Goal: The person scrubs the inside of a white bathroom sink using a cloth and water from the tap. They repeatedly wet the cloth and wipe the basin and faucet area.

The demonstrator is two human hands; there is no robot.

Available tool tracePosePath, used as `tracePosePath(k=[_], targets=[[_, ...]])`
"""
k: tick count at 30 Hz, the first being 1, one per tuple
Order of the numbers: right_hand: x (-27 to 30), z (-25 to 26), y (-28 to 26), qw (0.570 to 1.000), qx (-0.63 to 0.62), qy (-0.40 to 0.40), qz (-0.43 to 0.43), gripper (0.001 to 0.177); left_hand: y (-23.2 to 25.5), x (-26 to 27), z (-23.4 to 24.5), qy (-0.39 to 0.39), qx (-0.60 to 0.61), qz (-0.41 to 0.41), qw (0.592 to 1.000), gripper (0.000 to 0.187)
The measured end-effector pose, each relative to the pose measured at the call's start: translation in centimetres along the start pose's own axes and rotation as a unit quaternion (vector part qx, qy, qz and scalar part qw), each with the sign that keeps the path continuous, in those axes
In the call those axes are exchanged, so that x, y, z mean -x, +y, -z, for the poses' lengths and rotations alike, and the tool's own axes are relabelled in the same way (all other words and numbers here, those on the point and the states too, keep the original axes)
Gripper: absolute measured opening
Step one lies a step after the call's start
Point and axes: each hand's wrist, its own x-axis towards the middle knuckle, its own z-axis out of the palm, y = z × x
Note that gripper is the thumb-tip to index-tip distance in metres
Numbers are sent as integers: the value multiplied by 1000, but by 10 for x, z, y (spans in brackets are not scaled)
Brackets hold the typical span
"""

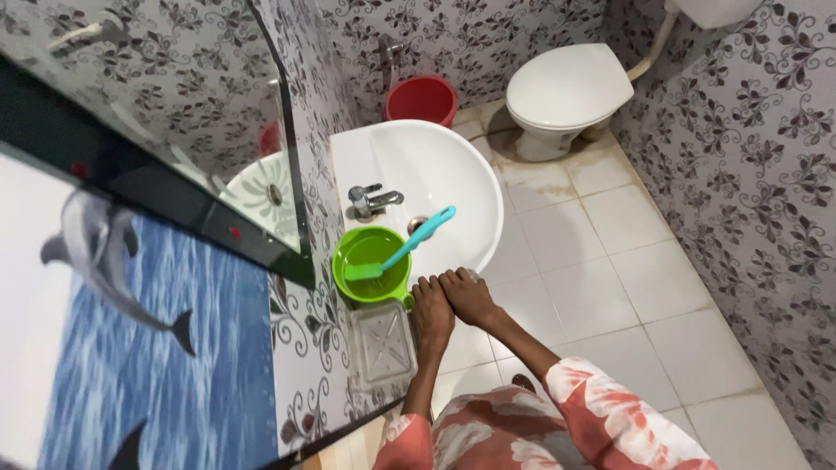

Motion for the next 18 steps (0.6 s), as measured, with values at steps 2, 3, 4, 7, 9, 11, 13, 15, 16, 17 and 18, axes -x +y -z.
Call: tracePosePath(k=[2,3,4,7,9,11,13,15,16,17,18], targets=[[19,-5,-12,997,50,55,-15,26,-2,6,-3,22,10,-11,1000,21],[24,-6,-17,993,76,83,-22,26,-4,7,-4,23,12,-20,999,22],[24,-4,-18,993,58,96,-24,27,-5,8,-3,25,13,-28,999,22],[31,-1,-20,994,12,107,-27,33,-4,12,1,15,13,-28,999,26],[34,3,-13,996,-1,85,-20,40,5,9,1,20,-6,-31,999,26],[38,4,-7,995,6,96,-17,45,15,12,3,36,-47,-39,998,23],[45,2,-2,994,14,109,-9,51,22,19,6,1,-42,-56,998,33],[51,2,10,991,27,128,1,56,30,13,1,-24,-28,-67,997,50],[52,3,19,991,45,123,-1,58,35,11,-7,-36,-17,-66,997,61],[52,5,29,991,63,117,-3,60,39,9,-16,-49,-6,-65,997,72],[52,8,39,990,82,111,-5,62,42,5,-27,-63,-10,-70,995,74]])
